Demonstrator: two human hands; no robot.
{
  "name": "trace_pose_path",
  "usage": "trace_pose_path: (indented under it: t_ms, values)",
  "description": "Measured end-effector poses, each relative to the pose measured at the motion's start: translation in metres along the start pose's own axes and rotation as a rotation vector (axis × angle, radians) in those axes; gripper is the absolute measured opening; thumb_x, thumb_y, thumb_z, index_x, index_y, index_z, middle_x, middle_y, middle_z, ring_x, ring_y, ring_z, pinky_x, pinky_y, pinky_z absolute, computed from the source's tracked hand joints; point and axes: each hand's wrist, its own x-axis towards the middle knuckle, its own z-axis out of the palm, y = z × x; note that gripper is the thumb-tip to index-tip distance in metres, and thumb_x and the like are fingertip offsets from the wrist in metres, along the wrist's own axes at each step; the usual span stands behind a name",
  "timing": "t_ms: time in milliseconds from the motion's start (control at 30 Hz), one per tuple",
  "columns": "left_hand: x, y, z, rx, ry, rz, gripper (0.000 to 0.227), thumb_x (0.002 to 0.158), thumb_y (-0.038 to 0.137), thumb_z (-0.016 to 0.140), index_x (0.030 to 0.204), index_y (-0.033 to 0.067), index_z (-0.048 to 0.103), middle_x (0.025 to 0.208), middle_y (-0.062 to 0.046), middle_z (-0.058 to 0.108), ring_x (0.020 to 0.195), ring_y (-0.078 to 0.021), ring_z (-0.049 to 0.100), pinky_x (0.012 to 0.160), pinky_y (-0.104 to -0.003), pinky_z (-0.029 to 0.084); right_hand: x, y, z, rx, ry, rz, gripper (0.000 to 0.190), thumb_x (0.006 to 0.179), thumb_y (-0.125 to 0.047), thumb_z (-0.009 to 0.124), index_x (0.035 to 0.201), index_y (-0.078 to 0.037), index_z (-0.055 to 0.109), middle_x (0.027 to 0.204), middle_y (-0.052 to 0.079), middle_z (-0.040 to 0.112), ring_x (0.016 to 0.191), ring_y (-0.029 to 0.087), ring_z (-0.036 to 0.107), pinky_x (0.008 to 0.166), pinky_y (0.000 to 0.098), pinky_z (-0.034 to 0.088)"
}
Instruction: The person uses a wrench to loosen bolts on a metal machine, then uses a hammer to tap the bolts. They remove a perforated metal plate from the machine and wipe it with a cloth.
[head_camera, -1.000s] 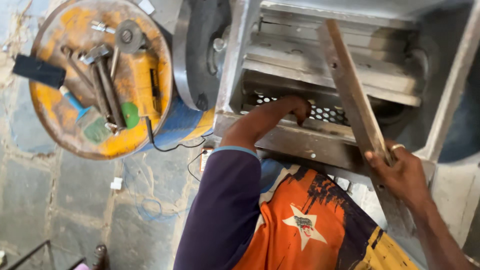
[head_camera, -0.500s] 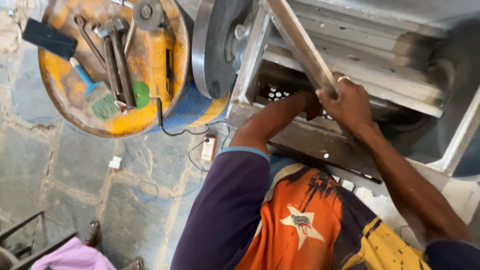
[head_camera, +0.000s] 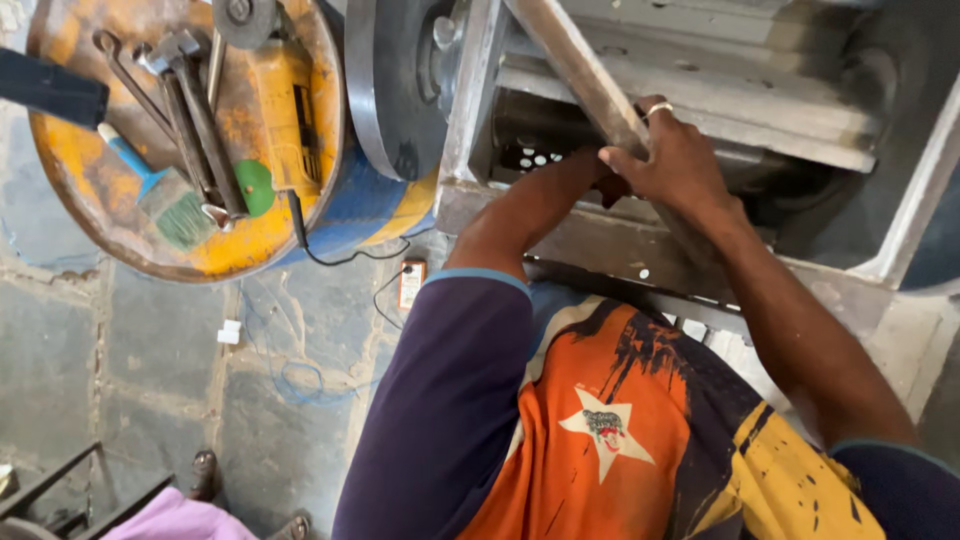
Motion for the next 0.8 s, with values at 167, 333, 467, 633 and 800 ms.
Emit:
trace_pose_path:
  t_ms: [167, 333, 467, 633, 800]
  values:
    - [-0.017, -0.013, 0.005, -0.006, 0.011, -0.033, 0.063, 0.087, 0.036, 0.076, 0.143, 0.0246, 0.049, 0.141, -0.006, 0.050, 0.124, -0.0361, 0.048, 0.092, -0.065, 0.043, 0.009, 0.080, 0.009, 0.145, -0.176, 0.092, 0.054, 0.110, -0.048, 0.045, 0.123, 0.002, 0.059, 0.106, 0.027, 0.068, 0.099, 0.039, 0.065, 0.081, 0.0480, 0.054]
    - [-0.023, -0.012, 0.013, -0.020, 0.011, -0.035, 0.066, 0.087, 0.037, 0.076, 0.145, 0.0267, 0.046, 0.144, -0.006, 0.048, 0.127, -0.0364, 0.045, 0.095, -0.065, 0.041, -0.008, 0.213, 0.025, -0.271, -0.488, 0.285, 0.053, 0.116, -0.045, 0.038, 0.116, 0.001, 0.064, 0.107, 0.027, 0.068, 0.102, 0.040, 0.065, 0.086, 0.0491, 0.054]
    - [-0.026, -0.015, 0.006, -0.018, 0.023, -0.034, 0.069, 0.087, 0.038, 0.076, 0.147, 0.0283, 0.043, 0.147, -0.005, 0.045, 0.129, -0.0366, 0.042, 0.097, -0.066, 0.039, 0.003, 0.281, 0.054, -0.381, -0.753, 0.213, 0.046, 0.111, -0.043, 0.043, 0.118, -0.003, 0.066, 0.113, 0.024, 0.069, 0.105, 0.037, 0.067, 0.089, 0.0477, 0.054]
    - [-0.028, -0.009, 0.006, -0.015, 0.029, -0.027, 0.072, 0.087, 0.040, 0.076, 0.149, 0.0304, 0.040, 0.150, -0.005, 0.043, 0.132, -0.0369, 0.040, 0.100, -0.067, 0.038, 0.023, 0.299, 0.090, -0.430, -0.958, 0.099, 0.041, 0.105, -0.040, 0.049, 0.121, -0.007, 0.068, 0.121, 0.020, 0.070, 0.110, 0.034, 0.068, 0.093, 0.0459, 0.055]
    - [-0.042, -0.014, 0.010, -0.070, 0.051, -0.069, 0.082, 0.085, 0.041, 0.079, 0.152, 0.0346, 0.033, 0.156, -0.004, 0.035, 0.138, -0.0379, 0.033, 0.102, -0.069, 0.034, 0.028, 0.291, 0.115, -0.537, -0.919, -0.070, 0.039, 0.099, -0.037, 0.056, 0.125, -0.012, 0.071, 0.129, 0.016, 0.071, 0.114, 0.031, 0.070, 0.098, 0.0442, 0.055]
